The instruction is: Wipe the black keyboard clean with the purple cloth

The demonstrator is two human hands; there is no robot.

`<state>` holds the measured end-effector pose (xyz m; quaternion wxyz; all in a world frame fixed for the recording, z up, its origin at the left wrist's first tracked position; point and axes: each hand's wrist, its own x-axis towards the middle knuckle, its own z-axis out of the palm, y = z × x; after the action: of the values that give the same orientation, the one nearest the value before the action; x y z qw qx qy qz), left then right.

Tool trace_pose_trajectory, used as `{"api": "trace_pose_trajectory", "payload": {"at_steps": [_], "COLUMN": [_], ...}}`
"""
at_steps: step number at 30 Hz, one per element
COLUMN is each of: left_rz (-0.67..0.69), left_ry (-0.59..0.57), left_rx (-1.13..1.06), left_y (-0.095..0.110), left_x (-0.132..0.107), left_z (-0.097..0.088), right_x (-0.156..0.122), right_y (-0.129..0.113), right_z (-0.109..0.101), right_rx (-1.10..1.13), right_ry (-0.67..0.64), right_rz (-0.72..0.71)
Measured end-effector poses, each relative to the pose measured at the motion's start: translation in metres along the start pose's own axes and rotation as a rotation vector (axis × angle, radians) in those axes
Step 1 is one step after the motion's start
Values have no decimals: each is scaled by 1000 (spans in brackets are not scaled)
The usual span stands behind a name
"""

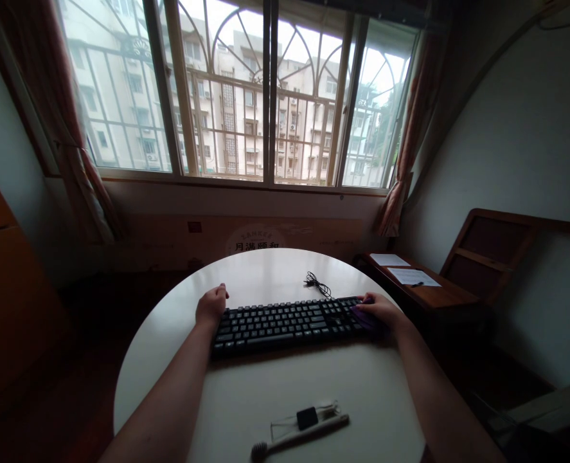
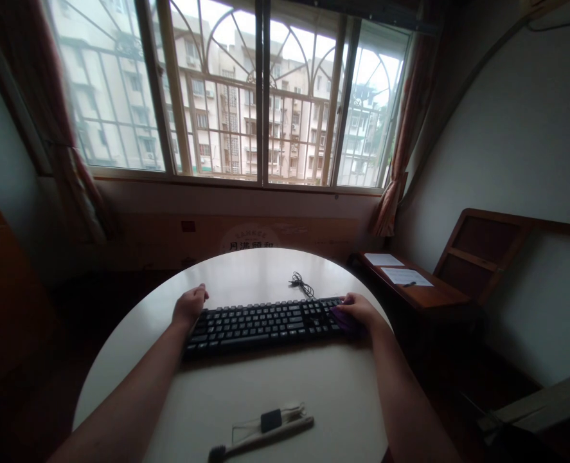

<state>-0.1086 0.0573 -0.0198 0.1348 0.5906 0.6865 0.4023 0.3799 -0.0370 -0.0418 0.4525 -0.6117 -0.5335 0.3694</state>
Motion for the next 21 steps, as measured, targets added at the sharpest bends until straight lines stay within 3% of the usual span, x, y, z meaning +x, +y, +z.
{"api": "trace_pose_trajectory", "payload": {"at_steps": [8, 14, 21], "left_rz": [1, 4, 12], "left_ry": [-3, 4, -8], "left_rx": [-1, 3, 6], "left_y": [-3, -6, -6], "left_x": [2, 3, 3], "left_z": [1, 3, 2], "right_x": [7, 0, -12], "right_y": [14, 9, -3], "right_z": [-7, -12, -18], "right_rx": [78, 145, 201], "right_ry": [85, 23, -156], "right_rz": [68, 106, 105]}}
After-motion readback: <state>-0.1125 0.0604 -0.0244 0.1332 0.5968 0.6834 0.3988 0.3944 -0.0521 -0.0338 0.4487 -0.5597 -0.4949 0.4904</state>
